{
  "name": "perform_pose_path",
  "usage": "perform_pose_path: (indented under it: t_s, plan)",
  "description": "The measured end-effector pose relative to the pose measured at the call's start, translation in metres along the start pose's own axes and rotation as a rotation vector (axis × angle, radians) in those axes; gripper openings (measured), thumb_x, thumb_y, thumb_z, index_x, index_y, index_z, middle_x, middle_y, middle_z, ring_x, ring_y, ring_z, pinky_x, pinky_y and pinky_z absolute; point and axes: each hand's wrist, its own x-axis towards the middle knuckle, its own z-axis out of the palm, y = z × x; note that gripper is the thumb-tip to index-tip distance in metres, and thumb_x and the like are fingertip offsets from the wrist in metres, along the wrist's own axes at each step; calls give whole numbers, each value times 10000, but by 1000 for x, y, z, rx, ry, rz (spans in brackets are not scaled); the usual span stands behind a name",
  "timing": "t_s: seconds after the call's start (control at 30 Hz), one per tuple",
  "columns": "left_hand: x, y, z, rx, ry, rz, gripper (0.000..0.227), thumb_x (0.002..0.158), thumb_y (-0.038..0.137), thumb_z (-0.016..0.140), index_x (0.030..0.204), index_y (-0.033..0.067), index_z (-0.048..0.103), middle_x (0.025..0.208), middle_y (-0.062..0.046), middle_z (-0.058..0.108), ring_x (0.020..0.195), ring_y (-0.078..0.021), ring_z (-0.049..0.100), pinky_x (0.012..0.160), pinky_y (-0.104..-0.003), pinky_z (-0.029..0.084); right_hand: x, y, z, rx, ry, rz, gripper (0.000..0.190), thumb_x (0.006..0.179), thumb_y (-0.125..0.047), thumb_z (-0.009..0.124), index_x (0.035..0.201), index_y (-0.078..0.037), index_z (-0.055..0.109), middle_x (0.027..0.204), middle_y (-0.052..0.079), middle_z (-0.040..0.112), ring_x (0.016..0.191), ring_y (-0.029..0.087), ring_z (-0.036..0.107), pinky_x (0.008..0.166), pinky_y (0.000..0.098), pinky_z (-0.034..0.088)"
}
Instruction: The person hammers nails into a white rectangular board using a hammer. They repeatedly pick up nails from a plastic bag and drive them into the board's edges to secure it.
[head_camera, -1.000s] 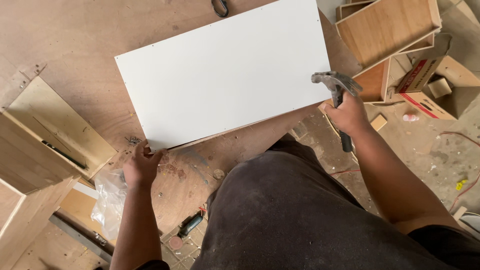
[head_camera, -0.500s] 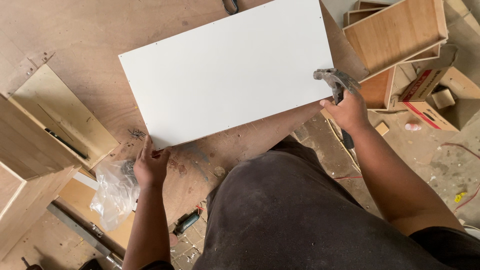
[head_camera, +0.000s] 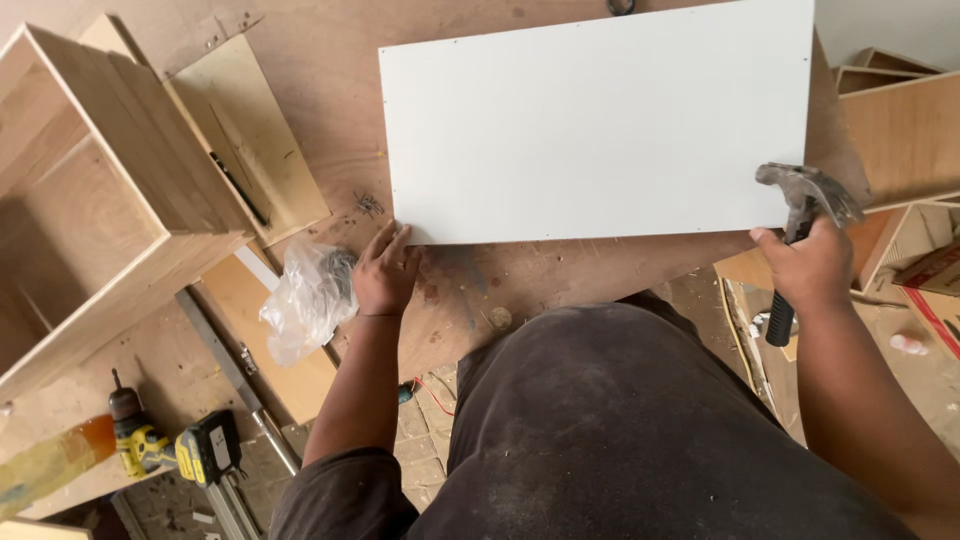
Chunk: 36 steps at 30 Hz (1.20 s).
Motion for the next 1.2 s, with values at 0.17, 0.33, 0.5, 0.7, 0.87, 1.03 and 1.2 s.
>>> perform_pose_path:
  t_s: [0.17,0.33,0.5,0.7,0.87,1.03,1.2]
  plan:
    - [-6,1,4,7,43,43,362,849,232,839,1195,176,747,1283,-65,684,1060,-291,722,645,-427,607,-1,-1,-1,27,10,-23,441,992,-396,835,980,-43,570,938,140,629,845,342,610,719,493,472]
    - [-6,8,2,-41,58,19,384,825,159,836,1187,152,709,1272,-102,644,1083,-286,698,586,-405,609,-15,-32,-14,34,35,-141,486,925,-306,872,1179,-18,574,1112,176,612,1000,368,588,829,500,469]
    - [-10,7,9,-69,81,-62,371,804,137,813,1154,191,699,1258,-75,653,1068,-277,697,585,-418,593,-48,-96,-47,183,74,-528,635,817,92,755,1409,-101,633,1449,52,616,1284,324,563,1060,440,440]
    - [-7,2,2,-129,-74,-133,437,874,305,858,1260,140,737,1342,-104,670,1111,-282,714,684,-470,627,-33,-66,-28,104,115,-466,579,852,-28,836,1395,-51,634,1418,155,626,1298,397,544,990,546,471]
    - [3,7,-10,-222,-159,-245,381,889,289,848,1228,152,743,1306,-74,682,662,-171,694,559,-366,564,-25,-51,-19,69,108,-336,599,886,-143,881,1405,2,619,1339,243,616,1181,434,588,907,551,491]
    - [21,15,-29,-233,-306,-329,422,844,273,860,1229,164,727,1333,-80,654,747,-185,729,655,-392,608,-18,-39,-13,16,124,-316,604,896,-201,913,1356,44,609,1307,278,604,1159,459,586,912,575,490]
    - [29,23,-53,-236,-394,-341,504,856,274,829,1313,141,664,1423,-68,581,996,-246,712,775,-431,661,-58,-113,-56,182,31,-525,583,857,137,815,1398,7,640,1459,246,595,1354,423,532,1125,554,437]
